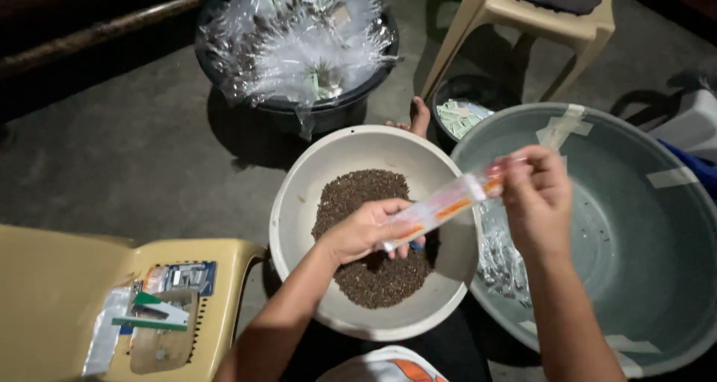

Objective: Manually filling small plastic packets with granular material from a large bowl and organizing them.

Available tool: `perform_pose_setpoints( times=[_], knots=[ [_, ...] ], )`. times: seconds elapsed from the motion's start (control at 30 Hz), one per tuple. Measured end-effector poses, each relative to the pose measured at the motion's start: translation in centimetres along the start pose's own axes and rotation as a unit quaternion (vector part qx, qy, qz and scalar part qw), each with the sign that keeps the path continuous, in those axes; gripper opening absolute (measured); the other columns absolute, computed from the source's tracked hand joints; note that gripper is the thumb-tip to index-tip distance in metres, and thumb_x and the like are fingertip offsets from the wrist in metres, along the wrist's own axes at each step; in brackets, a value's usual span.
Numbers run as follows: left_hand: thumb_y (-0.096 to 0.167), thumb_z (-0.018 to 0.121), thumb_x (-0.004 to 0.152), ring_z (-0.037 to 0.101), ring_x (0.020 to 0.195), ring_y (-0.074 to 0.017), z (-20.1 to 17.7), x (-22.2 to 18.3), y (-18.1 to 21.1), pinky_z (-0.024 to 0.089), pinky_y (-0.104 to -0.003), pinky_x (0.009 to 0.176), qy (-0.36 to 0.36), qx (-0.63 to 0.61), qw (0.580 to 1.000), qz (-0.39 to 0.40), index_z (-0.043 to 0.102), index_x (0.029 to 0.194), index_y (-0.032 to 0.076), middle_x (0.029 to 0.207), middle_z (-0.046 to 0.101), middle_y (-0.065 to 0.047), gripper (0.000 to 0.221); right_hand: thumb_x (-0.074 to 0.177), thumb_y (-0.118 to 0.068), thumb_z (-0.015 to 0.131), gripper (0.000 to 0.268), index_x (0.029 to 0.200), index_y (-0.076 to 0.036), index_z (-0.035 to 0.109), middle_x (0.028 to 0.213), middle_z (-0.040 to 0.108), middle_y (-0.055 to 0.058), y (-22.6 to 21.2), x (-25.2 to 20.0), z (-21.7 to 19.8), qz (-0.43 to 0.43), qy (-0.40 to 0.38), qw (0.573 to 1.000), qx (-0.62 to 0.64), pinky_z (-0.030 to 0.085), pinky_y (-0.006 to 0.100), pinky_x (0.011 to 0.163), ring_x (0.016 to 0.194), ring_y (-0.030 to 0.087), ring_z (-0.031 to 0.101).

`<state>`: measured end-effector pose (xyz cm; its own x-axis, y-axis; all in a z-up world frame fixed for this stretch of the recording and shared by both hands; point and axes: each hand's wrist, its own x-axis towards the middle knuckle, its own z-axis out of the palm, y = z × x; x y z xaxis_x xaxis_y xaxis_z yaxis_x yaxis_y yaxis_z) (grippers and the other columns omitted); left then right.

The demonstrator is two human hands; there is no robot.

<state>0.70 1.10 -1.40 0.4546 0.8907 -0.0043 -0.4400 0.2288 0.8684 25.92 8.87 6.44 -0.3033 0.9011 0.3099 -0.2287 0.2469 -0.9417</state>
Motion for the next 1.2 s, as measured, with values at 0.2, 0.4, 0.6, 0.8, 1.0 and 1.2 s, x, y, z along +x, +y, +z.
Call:
perform_pose_setpoints(
  times=[0.2, 0.4, 0.6, 0.8, 1.0, 1.2],
  knots=[
    [0.002, 0.068, 0.094, 0.071, 0.074, -0.0199, -1.2, -0.9, -0.8, 0.062, -0.026, 0.062, 0.035, -0.117, 0.992, 0.029, 0.054, 0.134, -0.009, 0.101, 0.069, -0.022, 0.044, 0.105, -0.001, 0.054, 0.013, 0.117, 0.001, 0.050, 0.103, 0.067, 0.017, -2.6, 0.0, 1.7, -0.040, -0.045, 0.994, -0.093, 0.059, 0.024, 0.069, 0.070, 0.015, 0.064],
    [0.007, 0.072, 0.091, 0.074, 0.081, -0.0244, -0.3, -0.9, -0.2, 0.062, -0.028, 0.065, 0.009, -0.100, 0.994, 0.048, 0.053, 0.135, -0.009, 0.108, 0.069, -0.023, 0.051, 0.102, 0.006, 0.055, 0.015, 0.117, 0.002, 0.054, 0.100, 0.066, 0.015, -4.8, 0.4, 2.0, -0.064, -0.060, 0.985, -0.150, 0.061, 0.023, 0.069, 0.077, 0.015, 0.065],
    [-0.001, 0.069, 0.091, 0.074, 0.076, -0.0216, -0.8, -2.1, 1.3, 0.063, -0.026, 0.066, 0.025, -0.075, 0.996, 0.033, 0.059, 0.127, -0.011, 0.096, 0.073, -0.022, 0.038, 0.111, -0.005, 0.059, 0.011, 0.121, -0.006, 0.056, 0.103, 0.065, 0.004, -4.9, 0.4, -0.6, -0.060, 0.094, 0.994, -0.009, 0.058, 0.015, 0.076, 0.077, 0.005, 0.063],
    [0.003, 0.063, 0.090, 0.077, 0.086, -0.0164, -4.5, -2.8, 1.5, 0.064, -0.027, 0.071, 0.304, 0.381, 0.870, -0.072, 0.064, 0.131, 0.008, 0.115, 0.076, -0.012, 0.042, 0.104, -0.010, 0.063, 0.028, 0.132, -0.012, 0.062, 0.109, 0.067, 0.001, -4.2, -1.0, -4.8, -0.008, 0.185, 0.981, -0.049, 0.064, 0.020, 0.091, 0.091, 0.006, 0.067],
    [0.011, 0.076, 0.078, 0.059, 0.105, -0.0363, -5.9, -2.3, -2.1, 0.044, -0.052, 0.092, 0.333, 0.710, 0.620, 0.039, 0.067, 0.118, 0.011, 0.118, 0.062, -0.013, 0.041, 0.097, 0.002, 0.060, 0.016, 0.109, -0.007, 0.065, 0.100, 0.066, 0.008, -0.4, -3.6, -3.9, 0.087, 0.162, 0.983, -0.024, 0.058, 0.024, 0.082, 0.086, 0.013, 0.065],
    [0.036, 0.092, 0.072, 0.039, 0.138, -0.0532, 7.3, -1.2, 2.8, 0.025, -0.064, 0.113, 0.152, 0.583, 0.777, 0.183, 0.038, 0.151, -0.007, 0.147, 0.044, -0.035, 0.105, 0.077, -0.003, 0.086, 0.018, 0.089, -0.001, 0.072, 0.072, 0.070, 0.011, 1.8, -5.9, 1.4, -0.037, 0.045, 0.988, -0.145, 0.057, 0.034, 0.069, 0.064, 0.020, 0.070]
  ],
)
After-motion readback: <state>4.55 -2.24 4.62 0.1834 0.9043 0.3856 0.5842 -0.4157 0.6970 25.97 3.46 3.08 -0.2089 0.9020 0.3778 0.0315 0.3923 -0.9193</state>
